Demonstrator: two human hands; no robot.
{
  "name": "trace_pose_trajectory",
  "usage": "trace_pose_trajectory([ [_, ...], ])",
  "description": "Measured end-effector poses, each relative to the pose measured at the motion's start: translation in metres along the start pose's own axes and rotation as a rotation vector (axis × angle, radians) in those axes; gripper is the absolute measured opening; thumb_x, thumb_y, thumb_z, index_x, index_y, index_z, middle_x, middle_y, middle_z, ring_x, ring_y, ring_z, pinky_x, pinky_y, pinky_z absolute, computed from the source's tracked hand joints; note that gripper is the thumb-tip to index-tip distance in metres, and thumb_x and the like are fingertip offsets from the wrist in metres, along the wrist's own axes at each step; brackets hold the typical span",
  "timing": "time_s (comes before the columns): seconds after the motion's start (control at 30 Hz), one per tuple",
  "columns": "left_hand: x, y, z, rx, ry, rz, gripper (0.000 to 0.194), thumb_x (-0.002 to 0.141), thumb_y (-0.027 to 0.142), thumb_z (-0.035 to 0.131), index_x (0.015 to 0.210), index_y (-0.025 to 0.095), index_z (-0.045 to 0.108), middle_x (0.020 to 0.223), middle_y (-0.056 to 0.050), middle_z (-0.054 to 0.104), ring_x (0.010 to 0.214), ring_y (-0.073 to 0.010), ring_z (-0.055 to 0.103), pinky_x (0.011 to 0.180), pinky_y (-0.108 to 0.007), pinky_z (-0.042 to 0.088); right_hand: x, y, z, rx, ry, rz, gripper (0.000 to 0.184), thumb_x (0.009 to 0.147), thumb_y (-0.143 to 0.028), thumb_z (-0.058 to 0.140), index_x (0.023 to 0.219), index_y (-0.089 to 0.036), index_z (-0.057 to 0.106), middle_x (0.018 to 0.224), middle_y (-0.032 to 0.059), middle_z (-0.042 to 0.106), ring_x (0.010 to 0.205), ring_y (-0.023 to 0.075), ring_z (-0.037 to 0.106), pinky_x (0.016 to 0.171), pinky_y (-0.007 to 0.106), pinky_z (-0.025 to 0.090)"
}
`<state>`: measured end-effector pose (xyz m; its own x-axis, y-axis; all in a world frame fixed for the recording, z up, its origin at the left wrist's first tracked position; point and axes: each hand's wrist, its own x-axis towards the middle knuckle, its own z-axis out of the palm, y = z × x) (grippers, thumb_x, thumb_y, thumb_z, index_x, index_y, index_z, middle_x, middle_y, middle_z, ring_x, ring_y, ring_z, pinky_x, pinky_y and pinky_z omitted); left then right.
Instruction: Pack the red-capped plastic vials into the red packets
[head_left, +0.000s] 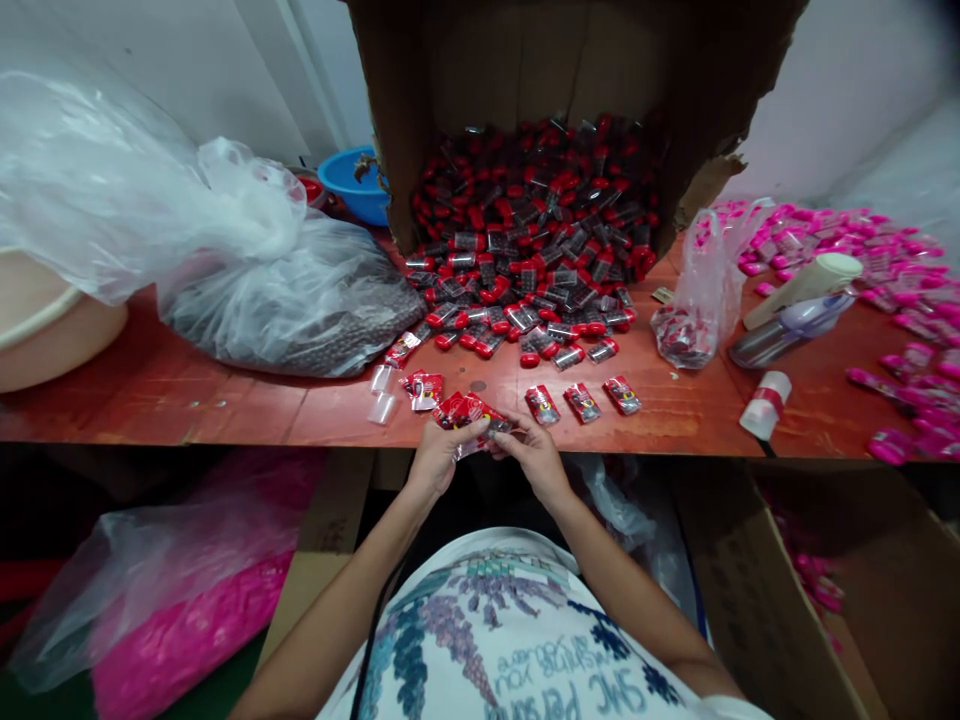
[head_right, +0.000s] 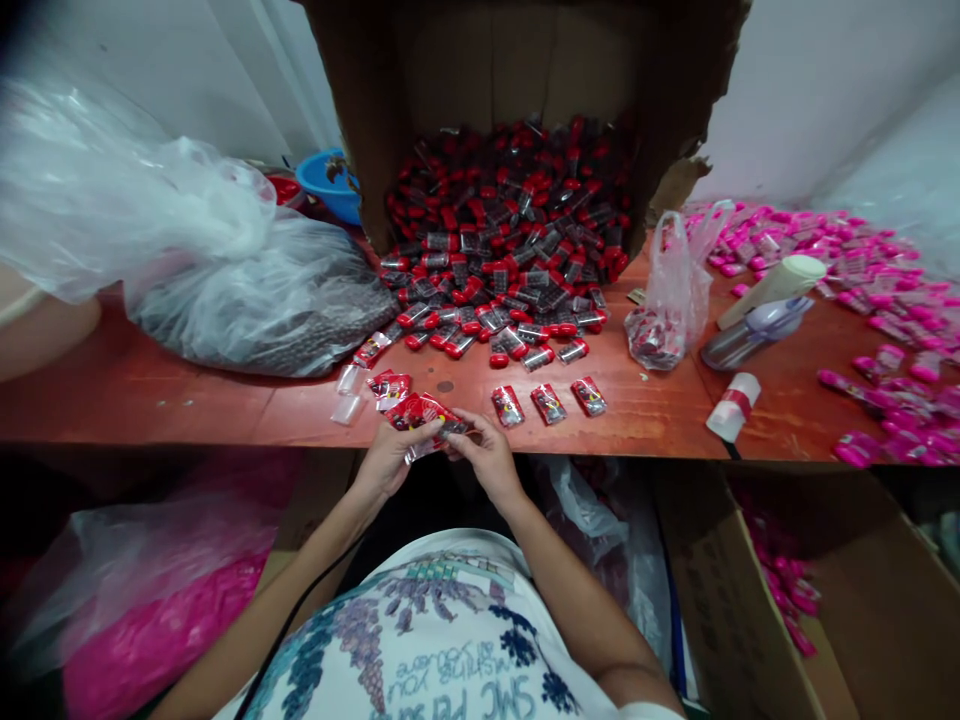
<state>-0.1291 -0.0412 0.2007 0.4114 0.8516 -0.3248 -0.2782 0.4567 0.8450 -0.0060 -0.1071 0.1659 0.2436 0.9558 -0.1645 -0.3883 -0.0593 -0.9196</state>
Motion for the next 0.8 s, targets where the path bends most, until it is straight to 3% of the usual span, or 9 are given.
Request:
trace_pose_trajectory([
  [0.2, 0.005, -0.009, 0.004, -0.036, -0.034, -0.144, 0.023, 0.061, 0.014, 0.078, 0.080, 0.012, 0.066, 0.074, -0.004, 0.069, 0.062, -0.0152, 0.065, 0.061, -0.026, 0.054, 0.003, 0.002, -0.011, -0.103, 0.091, -0.007, 0.033, 0.068, -0.030, 0.072, 0.098, -0.019, 0.062, 0.074, -0.0018, 0.064, 0.060, 0.0112, 0.058, 0.049, 0.020, 0.046],
  [0.27, 0.007, -0.011, 0.004, -0.099, -0.002, -0.211, 0.026, 0.062, 0.012, 0.077, 0.086, 0.012, 0.066, 0.082, -0.008, 0.071, 0.069, -0.0185, 0.067, 0.066, -0.031, 0.056, 0.003, -0.004, -0.032, -0.174, 0.202, -0.041, 0.036, 0.069, -0.034, 0.070, 0.101, -0.019, 0.061, 0.075, -0.0012, 0.063, 0.056, 0.0105, 0.055, 0.045, 0.019, 0.042],
  [0.33, 0.008, -0.011, 0.002, -0.186, 0.029, -0.257, 0.027, 0.065, 0.008, 0.073, 0.090, 0.012, 0.065, 0.089, -0.010, 0.072, 0.075, -0.0217, 0.069, 0.072, -0.037, 0.057, 0.003, -0.014, -0.064, -0.271, 0.395, -0.100, 0.043, 0.072, -0.040, 0.066, 0.108, -0.018, 0.059, 0.076, -0.0001, 0.063, 0.054, 0.0109, 0.053, 0.045, 0.021, 0.041],
  [0.43, 0.009, -0.009, -0.002, -0.255, 0.064, -0.268, 0.029, 0.067, 0.004, 0.068, 0.094, 0.012, 0.064, 0.090, -0.011, 0.072, 0.078, -0.0225, 0.069, 0.074, -0.040, 0.057, 0.002, -0.029, -0.113, -0.527, 0.691, -0.210, 0.048, 0.076, -0.044, 0.060, 0.114, -0.015, 0.058, 0.089, 0.0061, 0.064, 0.069, 0.0159, 0.058, 0.063, 0.029, 0.048],
  [0.5, 0.009, -0.008, -0.004, -0.255, 0.079, -0.269, 0.029, 0.066, 0.002, 0.068, 0.093, 0.012, 0.065, 0.087, -0.010, 0.072, 0.075, -0.0215, 0.069, 0.073, -0.039, 0.057, 0.000, -0.036, -0.129, -0.769, 0.785, -0.235, 0.047, 0.076, -0.043, 0.060, 0.112, -0.014, 0.061, 0.102, 0.0112, 0.060, 0.082, 0.0205, 0.059, 0.078, 0.037, 0.047],
  [0.57, 0.010, -0.010, -0.002, -0.242, 0.098, -0.279, 0.026, 0.064, 0.001, 0.069, 0.088, 0.010, 0.066, 0.083, -0.010, 0.072, 0.072, -0.0207, 0.069, 0.072, -0.038, 0.058, -0.002, -0.038, -0.122, -0.941, 0.820, -0.283, 0.046, 0.078, -0.043, 0.058, 0.115, -0.016, 0.061, 0.112, 0.0135, 0.053, 0.093, 0.0239, 0.057, 0.084, 0.040, 0.045],
  [0.63, 0.012, -0.012, 0.002, -0.214, 0.118, -0.282, 0.021, 0.060, 0.002, 0.072, 0.079, 0.009, 0.066, 0.076, -0.008, 0.072, 0.066, -0.0195, 0.068, 0.067, -0.034, 0.058, -0.002, -0.035, -0.094, -0.964, 0.733, -0.357, 0.042, 0.081, -0.043, 0.056, 0.116, -0.020, 0.060, 0.113, 0.0121, 0.051, 0.097, 0.0235, 0.056, 0.083, 0.037, 0.046],
  [0.73, 0.016, -0.015, 0.007, -0.174, 0.104, -0.265, 0.021, 0.055, 0.004, 0.077, 0.073, 0.009, 0.067, 0.069, -0.006, 0.071, 0.060, -0.0182, 0.067, 0.062, -0.030, 0.057, 0.004, -0.023, -0.039, -0.801, 0.290, -0.354, 0.032, 0.081, -0.038, 0.059, 0.109, -0.022, 0.062, 0.099, 0.0061, 0.059, 0.079, 0.0170, 0.058, 0.071, 0.029, 0.049],
  [0.8, 0.018, -0.014, 0.006, -0.175, 0.081, -0.238, 0.023, 0.053, 0.006, 0.078, 0.074, 0.009, 0.068, 0.069, -0.006, 0.071, 0.061, -0.0180, 0.067, 0.063, -0.028, 0.056, 0.012, -0.015, -0.011, -0.677, 0.141, -0.323, 0.029, 0.083, -0.034, 0.058, 0.109, -0.023, 0.061, 0.090, 0.0033, 0.061, 0.072, 0.0147, 0.058, 0.066, 0.026, 0.050],
])
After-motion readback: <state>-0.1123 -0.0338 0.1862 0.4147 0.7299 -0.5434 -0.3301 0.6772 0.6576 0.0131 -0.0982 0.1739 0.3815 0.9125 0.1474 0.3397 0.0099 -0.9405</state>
